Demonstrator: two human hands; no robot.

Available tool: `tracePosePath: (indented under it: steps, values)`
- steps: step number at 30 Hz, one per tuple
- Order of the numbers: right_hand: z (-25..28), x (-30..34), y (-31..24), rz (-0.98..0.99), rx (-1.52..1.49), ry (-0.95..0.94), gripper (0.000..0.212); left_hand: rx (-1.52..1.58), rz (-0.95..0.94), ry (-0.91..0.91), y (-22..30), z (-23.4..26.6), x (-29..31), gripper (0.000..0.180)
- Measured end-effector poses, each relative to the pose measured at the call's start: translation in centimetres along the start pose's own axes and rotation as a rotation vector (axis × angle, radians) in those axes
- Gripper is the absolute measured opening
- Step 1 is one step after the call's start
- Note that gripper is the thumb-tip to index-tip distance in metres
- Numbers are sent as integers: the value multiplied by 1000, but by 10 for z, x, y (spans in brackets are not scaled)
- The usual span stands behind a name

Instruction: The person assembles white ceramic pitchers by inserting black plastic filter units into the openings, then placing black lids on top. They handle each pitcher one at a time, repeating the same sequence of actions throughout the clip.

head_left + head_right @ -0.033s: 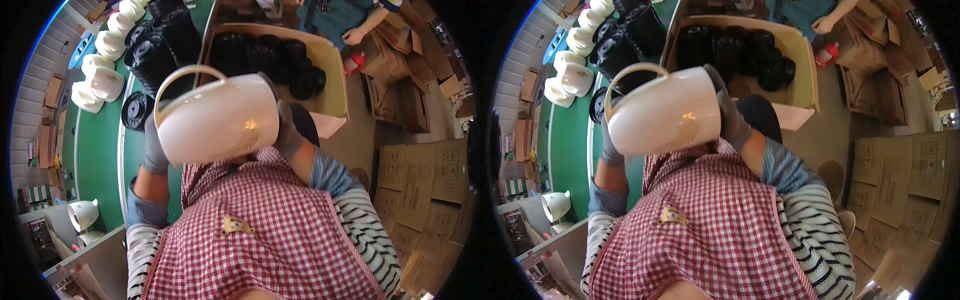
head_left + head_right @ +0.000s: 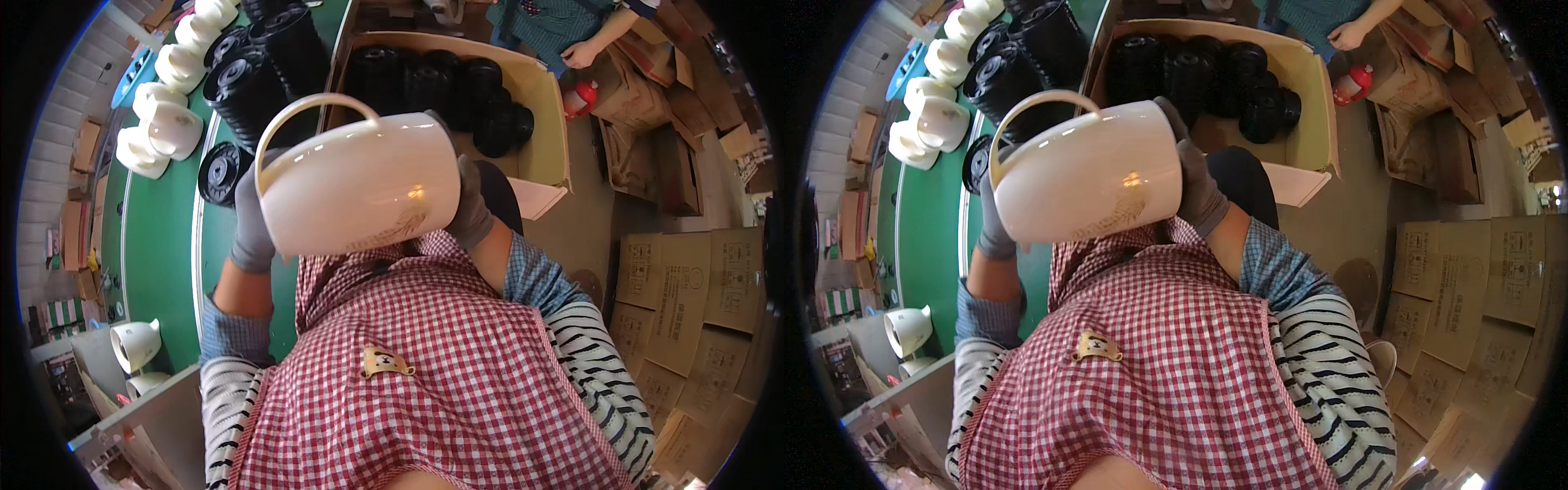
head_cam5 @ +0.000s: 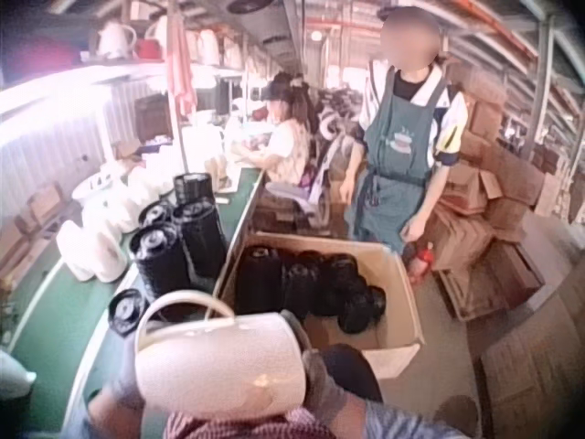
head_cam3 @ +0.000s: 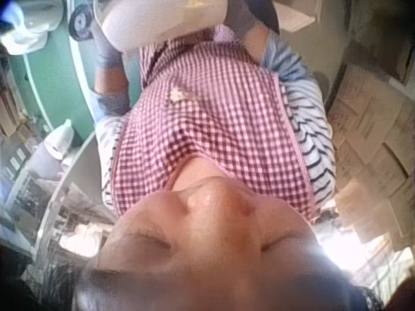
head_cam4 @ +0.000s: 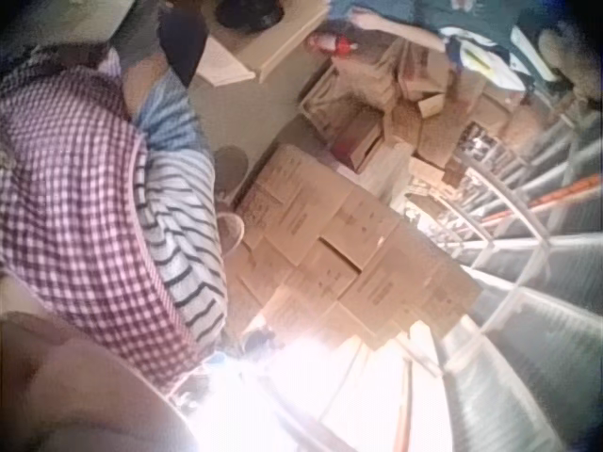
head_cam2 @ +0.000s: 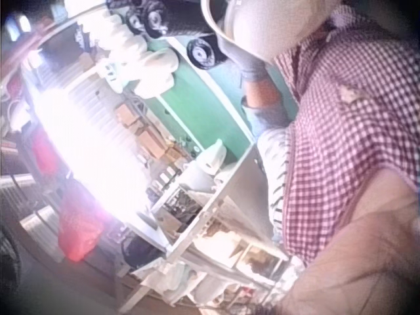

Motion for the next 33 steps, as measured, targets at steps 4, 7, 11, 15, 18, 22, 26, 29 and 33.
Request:
tracePosePath:
  steps: [4,7,11,15,18,22,26,29,33]
  values:
    - [38,-1,18,-132,-123,90,61,-478,-153,-5,29,-15,-32,41]
    - [38,-10,-24,39,278,80,62,-1024,-181,-117,32,-66,-37,29]
    - [-4,16,-32,241,788,-84,52,-1134,-40,-379,-15,-132,-11,37]
    - [9,36,-39,156,650,-14,44,-191,69,-408,-17,-98,11,58]
    - [-4,32,-62,206,911,-288,68,-569,-195,-502,-3,-94,34,67]
    - [-36,30,-70,160,1303,-550,68,-788,-290,-409,-3,-107,34,61]
    - [-51,23,-57,30,1421,-632,45,-767,-322,-357,-9,-104,33,47]
    - [-50,21,-49,-27,1379,-645,37,-733,-341,-355,-16,-104,31,44]
    - [-39,24,-39,-73,1266,-621,31,-695,-309,-353,-24,-110,33,48]
Point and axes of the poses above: each hand's wrist, its own x-axis away from the middle knuckle, its own z-axis out of the back of the hand, y = z × x, the point moved 4 cm from there along -x, towards the middle knuckle, and after that the axes turned 4 degrees about z, right-handed, at the moved point
